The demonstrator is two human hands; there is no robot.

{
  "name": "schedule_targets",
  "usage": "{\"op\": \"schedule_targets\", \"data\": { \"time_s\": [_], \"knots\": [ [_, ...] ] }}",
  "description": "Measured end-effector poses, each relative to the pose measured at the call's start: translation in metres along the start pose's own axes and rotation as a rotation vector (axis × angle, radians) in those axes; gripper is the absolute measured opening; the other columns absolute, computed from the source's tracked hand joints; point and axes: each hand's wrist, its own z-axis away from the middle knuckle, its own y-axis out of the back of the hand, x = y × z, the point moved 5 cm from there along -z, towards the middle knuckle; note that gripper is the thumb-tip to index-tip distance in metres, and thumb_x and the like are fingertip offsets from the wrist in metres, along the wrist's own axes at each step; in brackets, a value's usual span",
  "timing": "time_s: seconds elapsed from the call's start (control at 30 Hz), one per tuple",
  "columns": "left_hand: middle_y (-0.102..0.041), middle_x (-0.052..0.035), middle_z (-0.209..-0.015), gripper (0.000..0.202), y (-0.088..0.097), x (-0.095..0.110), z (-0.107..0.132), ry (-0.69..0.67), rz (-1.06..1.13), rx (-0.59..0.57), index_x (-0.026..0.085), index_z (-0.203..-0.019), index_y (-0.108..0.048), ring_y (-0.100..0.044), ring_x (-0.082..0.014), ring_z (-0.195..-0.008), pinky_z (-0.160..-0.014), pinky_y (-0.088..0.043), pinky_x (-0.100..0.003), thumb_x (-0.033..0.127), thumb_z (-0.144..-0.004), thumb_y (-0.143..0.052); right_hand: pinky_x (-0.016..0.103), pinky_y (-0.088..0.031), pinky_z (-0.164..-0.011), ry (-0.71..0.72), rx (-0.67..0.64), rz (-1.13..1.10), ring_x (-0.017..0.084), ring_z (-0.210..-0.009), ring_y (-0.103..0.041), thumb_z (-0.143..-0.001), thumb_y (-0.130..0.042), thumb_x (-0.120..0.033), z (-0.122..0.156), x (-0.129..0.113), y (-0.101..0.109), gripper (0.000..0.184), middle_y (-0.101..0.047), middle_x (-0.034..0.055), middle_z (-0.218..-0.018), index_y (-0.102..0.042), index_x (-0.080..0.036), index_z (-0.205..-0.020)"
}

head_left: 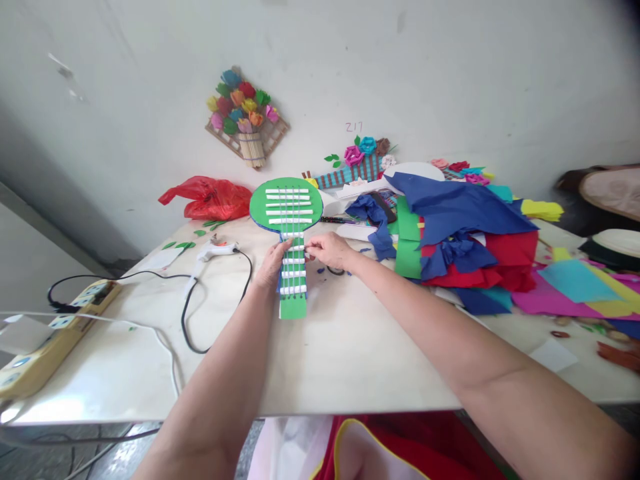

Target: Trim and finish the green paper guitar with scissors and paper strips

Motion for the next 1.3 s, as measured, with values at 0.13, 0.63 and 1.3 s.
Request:
{"op": "schedule_targets", "data": {
  "time_s": [0.13,0.63,1.3],
  "knots": [
    [-0.064,-0.0046,-0.057,0.026,0.000,0.000,0.000,0.008,-0.002,0.010,0.009,-0.077,-0.060,-0.057,-0.0123,-0.045,-0.043,-0.043,-0.020,0.034,-0.071,-0.056,0.023,-0.024,-0.052,0.041,-0.018,0.100,0.012,-0.059,-0.046,-0.077,-0.045,-0.028,0.003,-0.006,0.003,0.023,-0.061,0.0005,-0.065,-0.064,-0.018,-0.070],
    [-0.063,-0.0046,-0.054,0.033,-0.004,0.002,0.005,0.043,-0.077,-0.026,0.009,-0.085,-0.061,-0.055,-0.0134,-0.041,-0.041,-0.041,-0.022,0.037,-0.071,-0.054,0.027,-0.027,-0.058,0.107,0.089,0.366,0.017,-0.073,-0.055,-0.080,-0.037,-0.024,0.006,-0.009,0.007,0.028,-0.066,0.0048,-0.080,-0.064,-0.020,-0.085],
    [-0.064,-0.0061,-0.057,0.031,0.003,-0.002,-0.001,0.037,-0.054,-0.016,0.009,-0.079,-0.061,-0.057,-0.0143,-0.045,-0.043,-0.044,-0.023,0.039,-0.070,-0.055,0.029,-0.032,-0.063,0.153,-0.017,0.435,0.021,-0.078,-0.057,-0.083,-0.035,-0.030,0.008,-0.015,0.003,0.032,-0.067,0.0079,-0.088,-0.064,-0.020,-0.093]
  ]
}}
